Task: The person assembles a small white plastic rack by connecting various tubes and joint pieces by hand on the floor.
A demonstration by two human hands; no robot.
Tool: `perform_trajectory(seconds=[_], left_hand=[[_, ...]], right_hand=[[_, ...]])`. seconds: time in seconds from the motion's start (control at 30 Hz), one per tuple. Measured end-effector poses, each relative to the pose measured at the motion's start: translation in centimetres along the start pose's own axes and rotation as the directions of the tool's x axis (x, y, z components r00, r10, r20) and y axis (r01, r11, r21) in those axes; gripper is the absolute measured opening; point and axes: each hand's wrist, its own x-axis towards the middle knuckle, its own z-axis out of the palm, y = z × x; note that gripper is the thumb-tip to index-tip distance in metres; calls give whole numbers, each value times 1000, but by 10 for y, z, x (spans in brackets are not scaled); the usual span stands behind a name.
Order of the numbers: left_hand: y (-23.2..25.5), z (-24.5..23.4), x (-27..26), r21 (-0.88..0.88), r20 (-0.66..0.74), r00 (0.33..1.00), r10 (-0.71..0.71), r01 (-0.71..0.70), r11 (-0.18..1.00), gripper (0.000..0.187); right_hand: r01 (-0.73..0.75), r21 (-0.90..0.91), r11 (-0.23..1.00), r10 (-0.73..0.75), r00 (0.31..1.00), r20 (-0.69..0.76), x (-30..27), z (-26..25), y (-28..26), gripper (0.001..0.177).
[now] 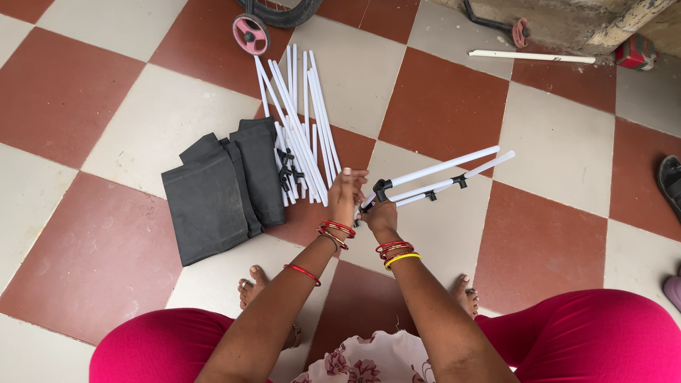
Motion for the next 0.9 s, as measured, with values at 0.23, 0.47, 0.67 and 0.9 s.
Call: perform_trajectory(seconds=[0.23, 0.47, 0.67, 0.9], left_hand=[[-62, -61, 15, 454, -325, 945, 33, 125, 882, 20], [-101, -129, 25, 793, -400, 917, 6, 343, 503, 12], [-110, -163, 35, 863, -364, 931, -32, 350, 364, 51], [-110, -167, 66, 785, -436, 881, -182, 471, 402, 78]], right_hand=[[-116, 1, 993, 115, 987, 109, 4, -5, -1, 36], [-87, 11, 996, 86, 995, 56, -11, -15, -14, 39], [-84, 187, 979, 54, 985, 161, -12, -24, -18, 33], [-128, 49, 991, 118, 978, 170, -19, -36, -36, 31]])
